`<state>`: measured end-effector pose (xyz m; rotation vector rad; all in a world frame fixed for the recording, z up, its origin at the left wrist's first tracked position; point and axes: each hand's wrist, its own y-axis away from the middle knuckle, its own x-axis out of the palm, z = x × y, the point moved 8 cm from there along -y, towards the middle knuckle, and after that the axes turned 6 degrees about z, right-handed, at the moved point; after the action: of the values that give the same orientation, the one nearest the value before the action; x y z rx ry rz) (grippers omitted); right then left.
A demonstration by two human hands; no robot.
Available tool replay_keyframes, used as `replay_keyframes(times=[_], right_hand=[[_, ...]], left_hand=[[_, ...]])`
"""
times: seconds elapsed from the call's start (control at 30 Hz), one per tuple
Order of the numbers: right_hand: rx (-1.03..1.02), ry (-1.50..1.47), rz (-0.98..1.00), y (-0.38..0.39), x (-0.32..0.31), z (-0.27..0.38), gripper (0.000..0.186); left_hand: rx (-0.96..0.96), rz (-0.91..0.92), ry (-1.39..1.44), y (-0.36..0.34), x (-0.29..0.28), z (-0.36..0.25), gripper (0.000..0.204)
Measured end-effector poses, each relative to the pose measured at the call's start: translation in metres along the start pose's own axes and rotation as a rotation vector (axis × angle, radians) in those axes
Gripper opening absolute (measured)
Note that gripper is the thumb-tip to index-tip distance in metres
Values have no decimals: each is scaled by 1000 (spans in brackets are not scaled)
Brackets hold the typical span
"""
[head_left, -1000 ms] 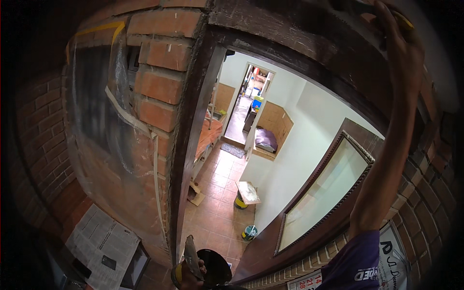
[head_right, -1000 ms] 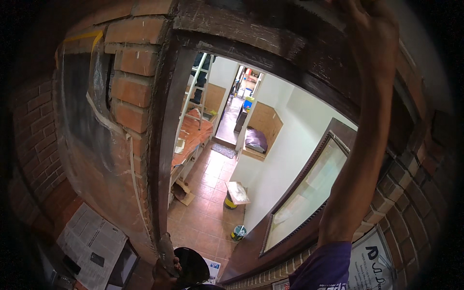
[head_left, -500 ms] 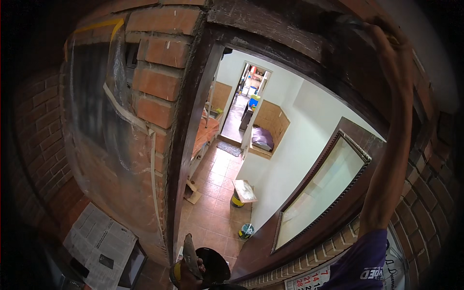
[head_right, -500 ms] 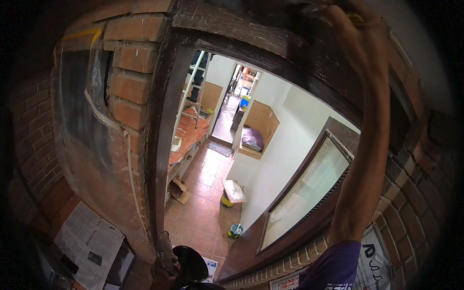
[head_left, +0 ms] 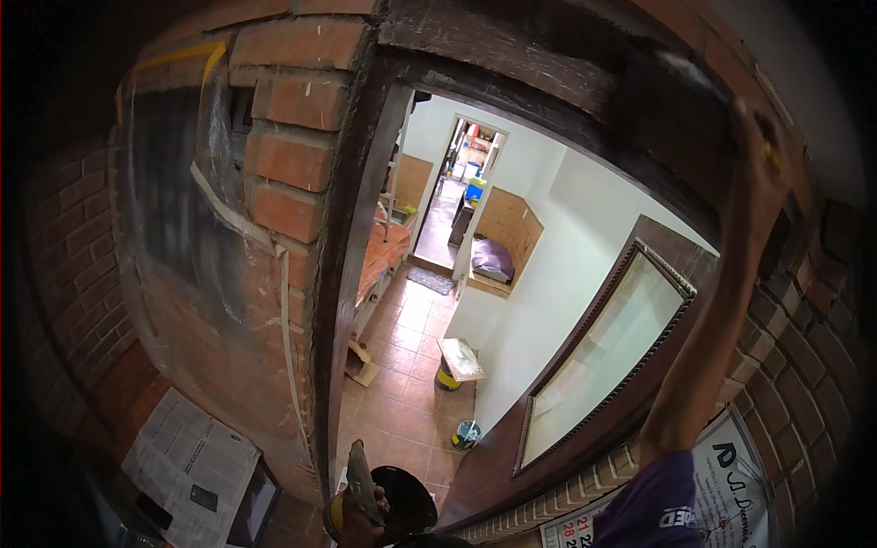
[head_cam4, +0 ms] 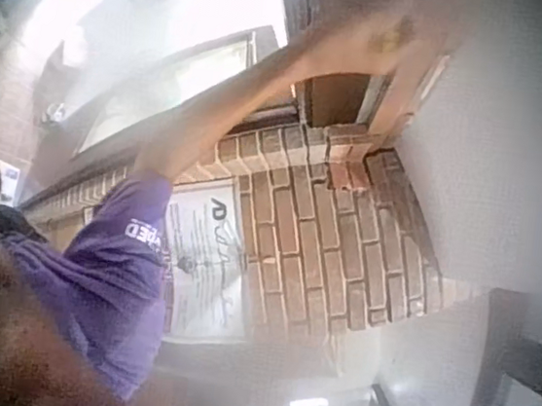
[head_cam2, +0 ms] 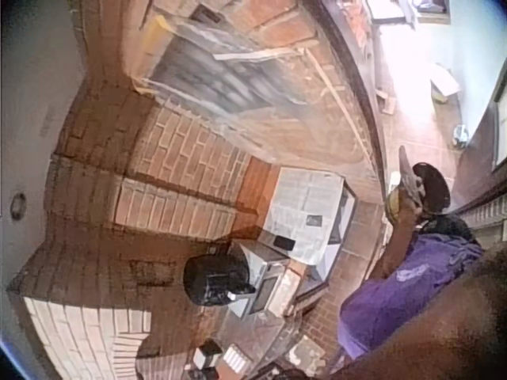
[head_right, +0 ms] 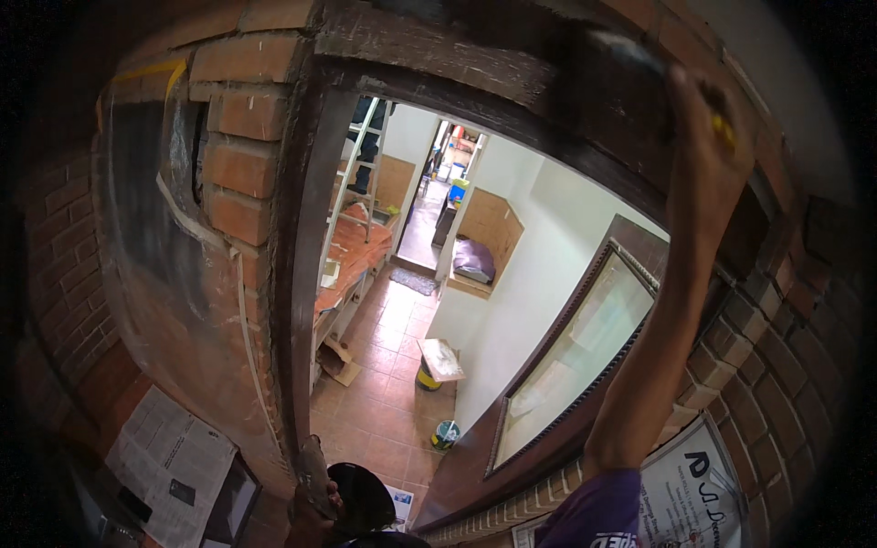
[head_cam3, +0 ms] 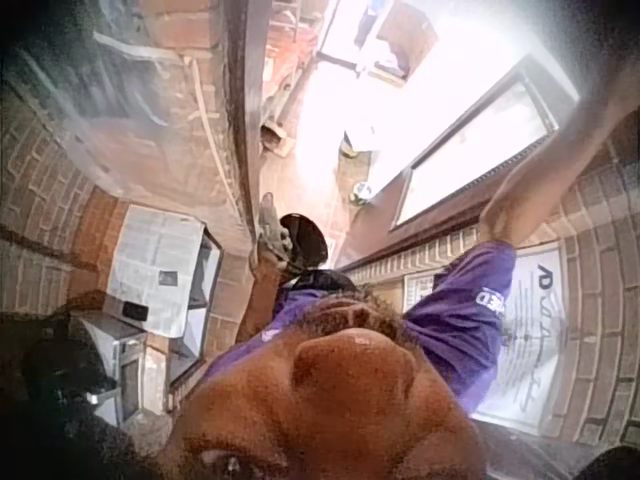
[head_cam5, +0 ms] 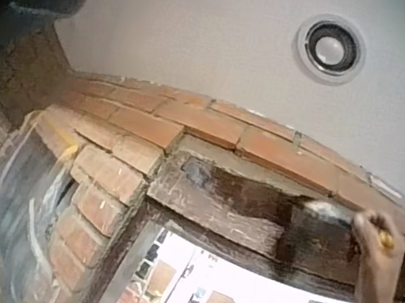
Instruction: The person applies paint or varnish to a wooden door frame with a paint brush.
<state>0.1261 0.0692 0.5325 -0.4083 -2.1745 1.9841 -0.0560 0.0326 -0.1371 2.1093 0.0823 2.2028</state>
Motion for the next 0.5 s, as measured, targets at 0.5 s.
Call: replay_keyframes(times=[0.5], right_hand=[[127,95,-261,88,-47,-4,18]], left_hand=[[-181,297,354,7,24,16,45]])
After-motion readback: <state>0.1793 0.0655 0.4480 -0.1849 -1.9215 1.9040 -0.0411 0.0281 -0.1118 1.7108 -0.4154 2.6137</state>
